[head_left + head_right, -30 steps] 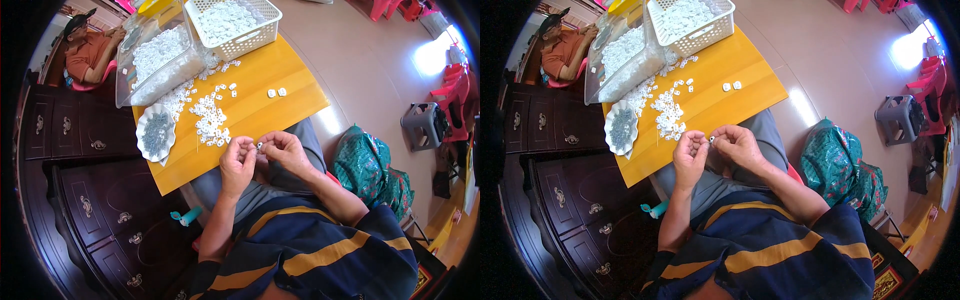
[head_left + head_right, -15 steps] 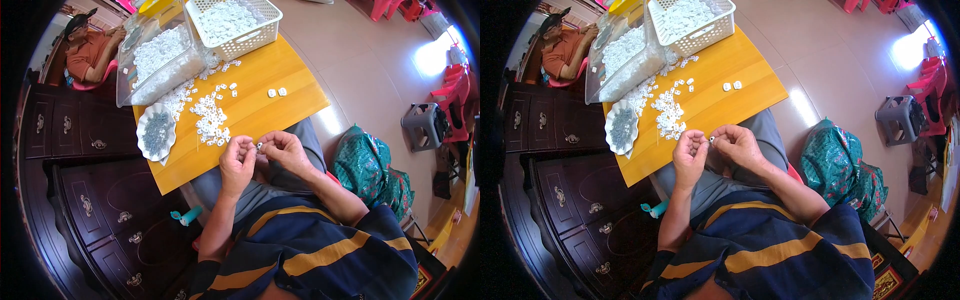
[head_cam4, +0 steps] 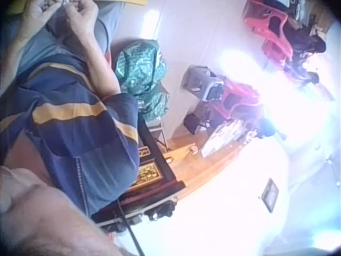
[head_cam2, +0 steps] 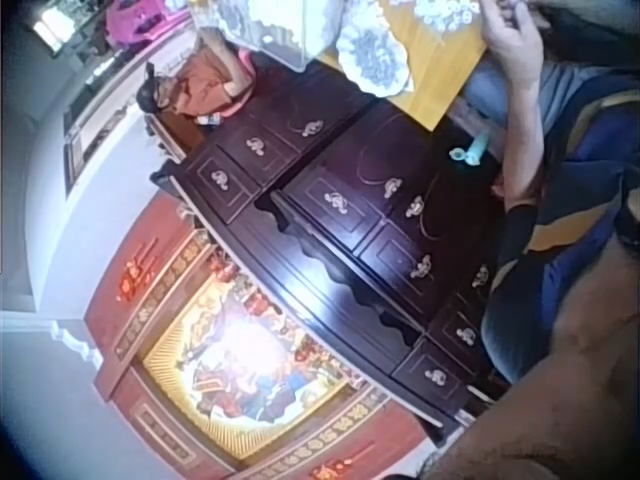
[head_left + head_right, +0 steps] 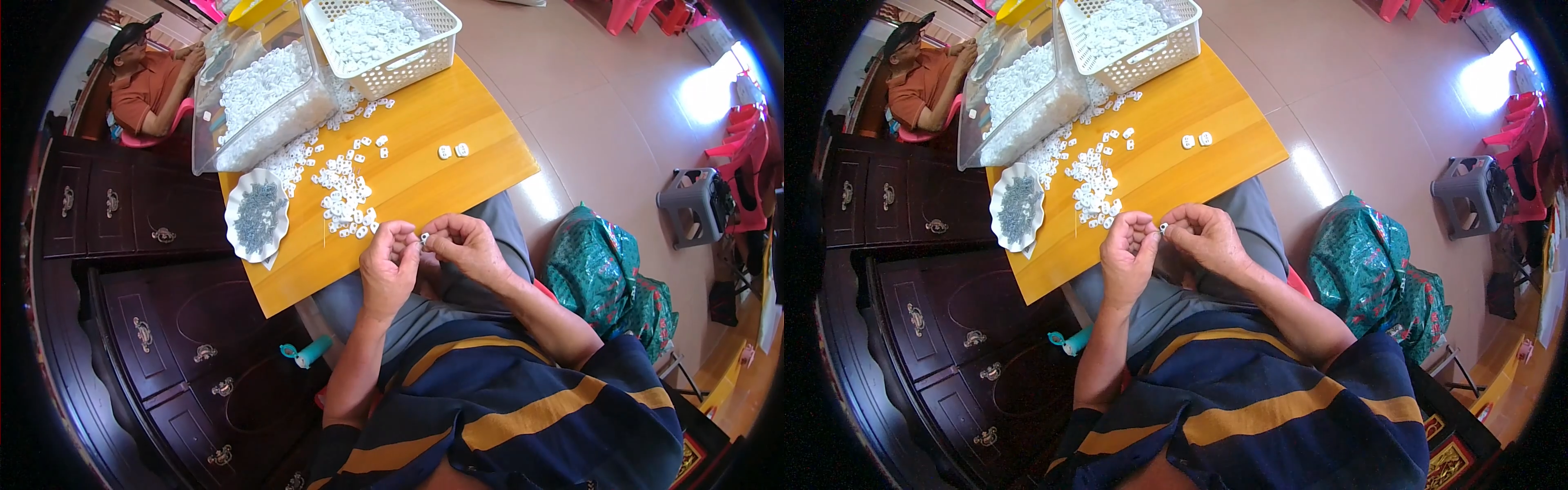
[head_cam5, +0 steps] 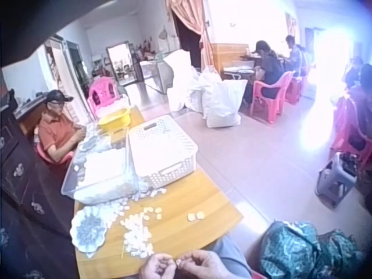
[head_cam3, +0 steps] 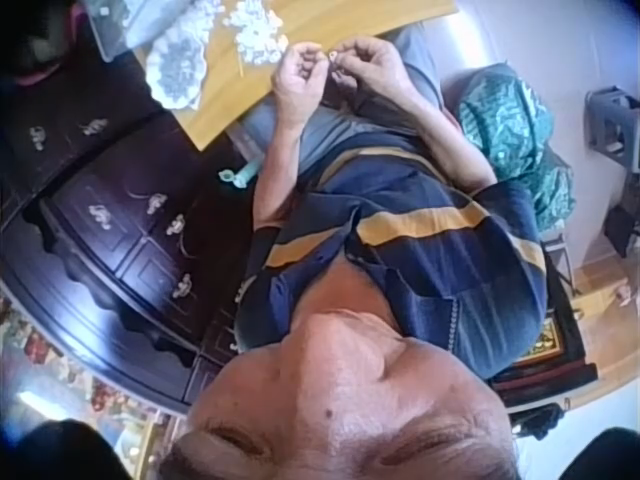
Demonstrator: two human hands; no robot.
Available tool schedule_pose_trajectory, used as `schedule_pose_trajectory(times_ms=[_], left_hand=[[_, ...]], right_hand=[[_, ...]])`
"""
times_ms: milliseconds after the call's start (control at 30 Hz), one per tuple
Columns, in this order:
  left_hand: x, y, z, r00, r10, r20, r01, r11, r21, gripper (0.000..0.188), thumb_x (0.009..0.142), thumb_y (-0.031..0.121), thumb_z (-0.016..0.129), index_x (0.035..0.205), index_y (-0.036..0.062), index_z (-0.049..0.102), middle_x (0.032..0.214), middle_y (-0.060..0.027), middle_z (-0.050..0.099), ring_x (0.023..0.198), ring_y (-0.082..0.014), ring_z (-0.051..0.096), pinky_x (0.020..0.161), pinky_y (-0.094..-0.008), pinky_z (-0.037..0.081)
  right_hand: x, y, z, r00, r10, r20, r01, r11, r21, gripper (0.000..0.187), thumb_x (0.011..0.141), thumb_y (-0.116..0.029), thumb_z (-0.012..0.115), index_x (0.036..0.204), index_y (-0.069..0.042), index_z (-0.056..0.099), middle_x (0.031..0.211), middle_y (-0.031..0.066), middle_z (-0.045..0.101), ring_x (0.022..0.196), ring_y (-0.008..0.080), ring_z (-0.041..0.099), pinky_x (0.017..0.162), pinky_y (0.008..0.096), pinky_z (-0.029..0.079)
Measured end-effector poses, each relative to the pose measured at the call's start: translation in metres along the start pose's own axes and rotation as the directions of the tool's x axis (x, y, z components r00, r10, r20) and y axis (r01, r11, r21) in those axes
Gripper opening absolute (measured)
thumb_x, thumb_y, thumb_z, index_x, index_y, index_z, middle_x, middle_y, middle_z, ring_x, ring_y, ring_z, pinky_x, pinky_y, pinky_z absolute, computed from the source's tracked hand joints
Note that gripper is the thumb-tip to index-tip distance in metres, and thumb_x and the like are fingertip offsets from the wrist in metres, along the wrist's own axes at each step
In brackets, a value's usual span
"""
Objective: Manually assemble small white plastic components at a work table.
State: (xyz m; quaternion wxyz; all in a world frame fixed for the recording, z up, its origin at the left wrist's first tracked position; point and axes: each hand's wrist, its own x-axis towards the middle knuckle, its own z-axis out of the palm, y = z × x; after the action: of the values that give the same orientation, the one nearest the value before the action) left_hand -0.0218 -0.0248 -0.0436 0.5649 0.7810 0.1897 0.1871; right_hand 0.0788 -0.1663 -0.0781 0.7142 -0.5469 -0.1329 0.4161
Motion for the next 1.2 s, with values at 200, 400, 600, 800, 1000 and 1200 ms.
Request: schedule_pose_trajectory(times_ms=[200, 400, 600, 800, 1000, 1200], left_hand=[[0.001, 0.003, 0.000, 1.000, 0.026, 0.001, -0.026, 0.999, 0.043, 0.022, 0.089, -0.008, 0.068, 0.108, 0.0001, 0.062, 0.083, -0.0063, 0.069, 0.070, -0.0097, 0.066, 0.065, -0.0250, 0.055], [-0.005, 0.001, -0.002, 1.000, 0.030, -0.005, -0.029, 0.994, 0.105, 0.020, 0.088, -0.008, 0.068, 0.106, 0.0003, 0.063, 0.083, -0.0062, 0.069, 0.068, -0.0095, 0.066, 0.063, -0.0249, 0.054], [-0.006, 0.012, -0.009, 1.000, -0.015, -0.002, 0.015, 0.999, -0.041, 0.029, 0.088, -0.008, 0.068, 0.116, -0.0001, 0.064, 0.086, -0.0036, 0.069, 0.068, -0.0058, 0.062, 0.064, -0.0222, 0.052], [-0.010, -0.004, -0.039, 0.995, 0.072, -0.072, -0.053, 0.970, 0.237, 0.039, 0.086, -0.006, 0.070, 0.124, 0.0010, 0.065, 0.086, -0.0050, 0.067, 0.064, -0.0087, 0.060, 0.062, -0.0245, 0.051], [-0.012, -0.019, -0.042, 0.945, 0.324, -0.041, -0.226, 0.739, 0.635, 0.035, 0.088, 0.006, 0.073, 0.122, 0.0040, 0.068, 0.095, -0.0117, 0.066, 0.079, -0.0274, 0.068, 0.071, -0.0390, 0.054], [-0.006, -0.021, -0.038, 0.943, 0.331, -0.038, -0.213, 0.687, 0.694, 0.031, 0.090, 0.013, 0.071, 0.121, 0.0072, 0.068, 0.102, -0.0128, 0.066, 0.092, -0.0347, 0.068, 0.077, -0.0442, 0.055]], right_hand=[[0.001, 0.003, 0.001, 1.000, -0.015, -0.008, 0.015, 0.999, -0.034, 0.012, 0.097, -0.006, 0.069, 0.107, 0.000, 0.071, 0.087, -0.0030, 0.069, 0.075, 0.0027, 0.061, 0.067, 0.0187, 0.049], [0.001, 0.011, 0.002, 0.999, -0.043, -0.011, 0.041, 0.992, -0.117, 0.010, 0.096, -0.007, 0.070, 0.103, -0.001, 0.073, 0.078, -0.0049, 0.067, 0.069, 0.0013, 0.059, 0.061, 0.0188, 0.048], [0.001, 0.006, 0.004, 0.998, -0.023, 0.056, 0.024, 1.000, -0.016, 0.011, 0.097, -0.006, 0.069, 0.106, -0.001, 0.071, 0.086, -0.0010, 0.071, 0.074, 0.0036, 0.063, 0.066, 0.0192, 0.051], [0.001, 0.004, -0.001, 0.997, -0.053, 0.048, 0.044, 0.985, 0.170, 0.011, 0.098, -0.006, 0.068, 0.108, -0.001, 0.069, 0.090, 0.0018, 0.072, 0.075, 0.0058, 0.065, 0.068, 0.0207, 0.053], [0.000, 0.007, 0.001, 0.994, -0.098, 0.054, 0.086, 0.979, 0.184, 0.012, 0.099, -0.008, 0.067, 0.109, -0.003, 0.068, 0.092, 0.0032, 0.073, 0.077, 0.0072, 0.066, 0.070, 0.0209, 0.054], [-0.001, 0.004, 0.005, 0.992, -0.114, 0.057, 0.104, 0.984, 0.146, 0.012, 0.099, -0.008, 0.066, 0.110, -0.003, 0.067, 0.092, 0.0037, 0.072, 0.079, 0.0078, 0.066, 0.071, 0.0208, 0.053]])
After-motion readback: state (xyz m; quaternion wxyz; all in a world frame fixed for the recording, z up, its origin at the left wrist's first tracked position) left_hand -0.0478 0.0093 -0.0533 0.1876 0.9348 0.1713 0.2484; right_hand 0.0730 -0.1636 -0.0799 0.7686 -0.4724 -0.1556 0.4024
